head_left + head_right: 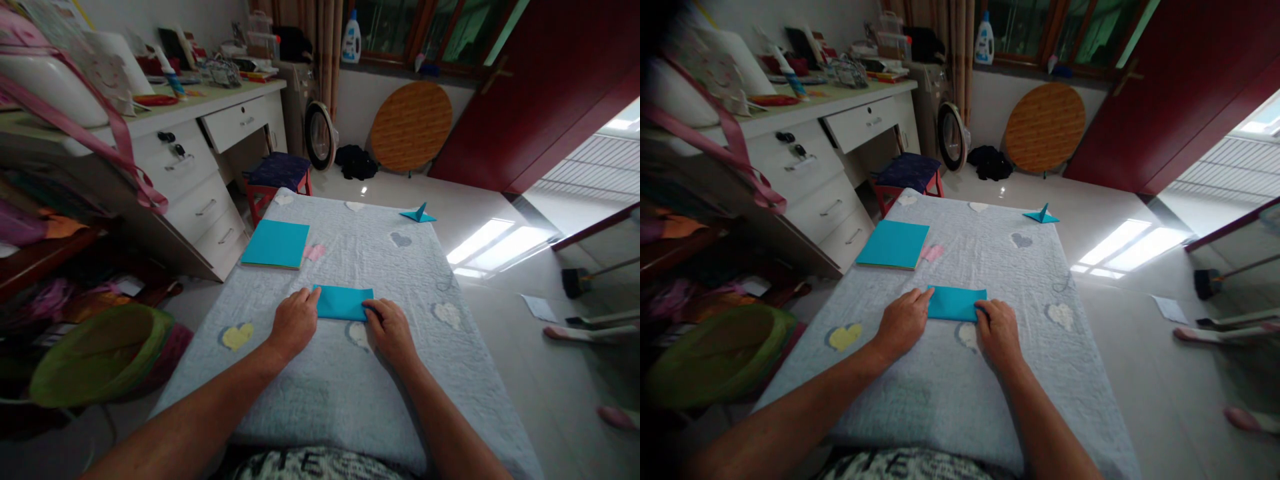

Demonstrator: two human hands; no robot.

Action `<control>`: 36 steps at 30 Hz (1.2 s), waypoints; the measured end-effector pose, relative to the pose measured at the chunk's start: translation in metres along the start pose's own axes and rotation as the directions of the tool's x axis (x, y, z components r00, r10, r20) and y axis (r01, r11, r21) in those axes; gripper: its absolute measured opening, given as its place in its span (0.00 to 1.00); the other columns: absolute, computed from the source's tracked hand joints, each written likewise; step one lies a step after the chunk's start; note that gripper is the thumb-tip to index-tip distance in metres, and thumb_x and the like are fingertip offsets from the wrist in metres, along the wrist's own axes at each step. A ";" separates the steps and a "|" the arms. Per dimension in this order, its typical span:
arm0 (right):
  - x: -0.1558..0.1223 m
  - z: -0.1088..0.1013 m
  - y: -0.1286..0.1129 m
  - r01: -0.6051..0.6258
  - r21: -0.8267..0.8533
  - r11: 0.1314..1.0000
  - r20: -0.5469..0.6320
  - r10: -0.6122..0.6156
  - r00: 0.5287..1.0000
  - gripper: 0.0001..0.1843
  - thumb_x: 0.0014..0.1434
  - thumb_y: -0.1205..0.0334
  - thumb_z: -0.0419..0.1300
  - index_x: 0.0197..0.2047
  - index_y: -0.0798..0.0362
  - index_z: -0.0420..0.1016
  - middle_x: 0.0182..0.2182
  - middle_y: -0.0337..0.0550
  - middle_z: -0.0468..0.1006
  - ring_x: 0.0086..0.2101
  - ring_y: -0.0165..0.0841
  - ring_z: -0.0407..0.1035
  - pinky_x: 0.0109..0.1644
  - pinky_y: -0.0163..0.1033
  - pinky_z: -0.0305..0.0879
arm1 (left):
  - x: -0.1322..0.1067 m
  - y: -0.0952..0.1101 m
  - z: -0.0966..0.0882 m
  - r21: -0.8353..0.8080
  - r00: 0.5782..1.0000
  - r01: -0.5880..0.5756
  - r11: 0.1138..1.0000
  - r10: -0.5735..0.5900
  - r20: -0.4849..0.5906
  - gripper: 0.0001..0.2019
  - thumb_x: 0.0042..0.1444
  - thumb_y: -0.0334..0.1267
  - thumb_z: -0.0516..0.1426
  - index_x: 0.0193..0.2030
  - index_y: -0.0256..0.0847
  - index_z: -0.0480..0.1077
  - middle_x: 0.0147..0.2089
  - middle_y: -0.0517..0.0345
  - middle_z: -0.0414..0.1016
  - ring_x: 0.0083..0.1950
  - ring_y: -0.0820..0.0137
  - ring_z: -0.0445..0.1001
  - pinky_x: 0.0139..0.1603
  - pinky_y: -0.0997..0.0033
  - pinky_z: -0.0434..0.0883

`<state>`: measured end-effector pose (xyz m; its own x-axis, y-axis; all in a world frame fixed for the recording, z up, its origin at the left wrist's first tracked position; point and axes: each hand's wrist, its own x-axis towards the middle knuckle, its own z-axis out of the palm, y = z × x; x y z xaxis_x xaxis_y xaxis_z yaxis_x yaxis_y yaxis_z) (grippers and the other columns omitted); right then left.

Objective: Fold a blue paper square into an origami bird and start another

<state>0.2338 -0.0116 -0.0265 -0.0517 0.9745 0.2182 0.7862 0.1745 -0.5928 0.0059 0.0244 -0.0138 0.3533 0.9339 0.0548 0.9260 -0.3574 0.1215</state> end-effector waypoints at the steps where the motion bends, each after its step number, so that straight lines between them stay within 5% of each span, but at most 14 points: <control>1: 0.000 0.000 0.000 -0.002 -0.007 1.000 -0.001 0.002 1.000 0.13 0.65 0.63 0.54 0.46 0.53 0.79 0.36 0.46 0.79 0.39 0.39 0.70 0.47 0.43 0.62 | 0.000 0.000 -0.001 0.005 1.000 0.000 1.000 0.000 0.008 0.20 0.66 0.30 0.48 0.63 0.37 0.67 0.45 0.49 0.75 0.44 0.63 0.75 0.46 0.64 0.71; 20: 0.002 0.001 -0.004 -0.042 -0.062 0.997 0.001 0.043 0.999 0.15 0.64 0.65 0.53 0.44 0.52 0.81 0.33 0.45 0.78 0.38 0.38 0.70 0.46 0.42 0.61 | 0.000 0.000 -0.001 0.096 0.995 -0.059 0.994 0.066 -0.079 0.17 0.64 0.31 0.52 0.58 0.37 0.71 0.42 0.48 0.74 0.42 0.58 0.73 0.41 0.58 0.71; 26: 0.002 0.001 -0.006 -0.068 -0.054 0.996 0.009 0.068 0.998 0.15 0.64 0.66 0.53 0.44 0.55 0.81 0.33 0.47 0.77 0.38 0.39 0.70 0.46 0.42 0.62 | 0.003 -0.003 0.003 0.010 0.925 -0.289 0.957 0.282 -0.256 0.11 0.64 0.28 0.55 0.48 0.41 0.76 0.54 0.50 0.75 0.55 0.58 0.70 0.58 0.53 0.68; 29: 0.002 0.000 -0.006 -0.075 -0.046 0.996 0.010 0.075 0.997 0.15 0.64 0.66 0.53 0.44 0.55 0.82 0.33 0.47 0.77 0.38 0.39 0.70 0.46 0.43 0.62 | 0.004 -0.005 0.006 -0.048 0.898 -0.390 0.920 0.369 -0.238 0.10 0.64 0.28 0.55 0.47 0.40 0.75 0.51 0.53 0.78 0.51 0.62 0.73 0.56 0.59 0.70; 36: 0.002 -0.001 -0.003 -0.049 -0.007 0.999 0.020 0.049 0.999 0.15 0.65 0.65 0.53 0.45 0.56 0.81 0.34 0.47 0.78 0.38 0.39 0.70 0.47 0.43 0.62 | 0.001 -0.004 0.008 0.034 0.882 -0.429 0.903 0.427 -0.200 0.12 0.62 0.26 0.56 0.51 0.35 0.74 0.53 0.47 0.77 0.52 0.61 0.75 0.53 0.60 0.74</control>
<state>0.2316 -0.0107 -0.0238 -0.0252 0.9845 0.1736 0.7922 0.1255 -0.5972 0.0036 0.0271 -0.0217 0.6801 0.6695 0.2987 0.6887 -0.7232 0.0529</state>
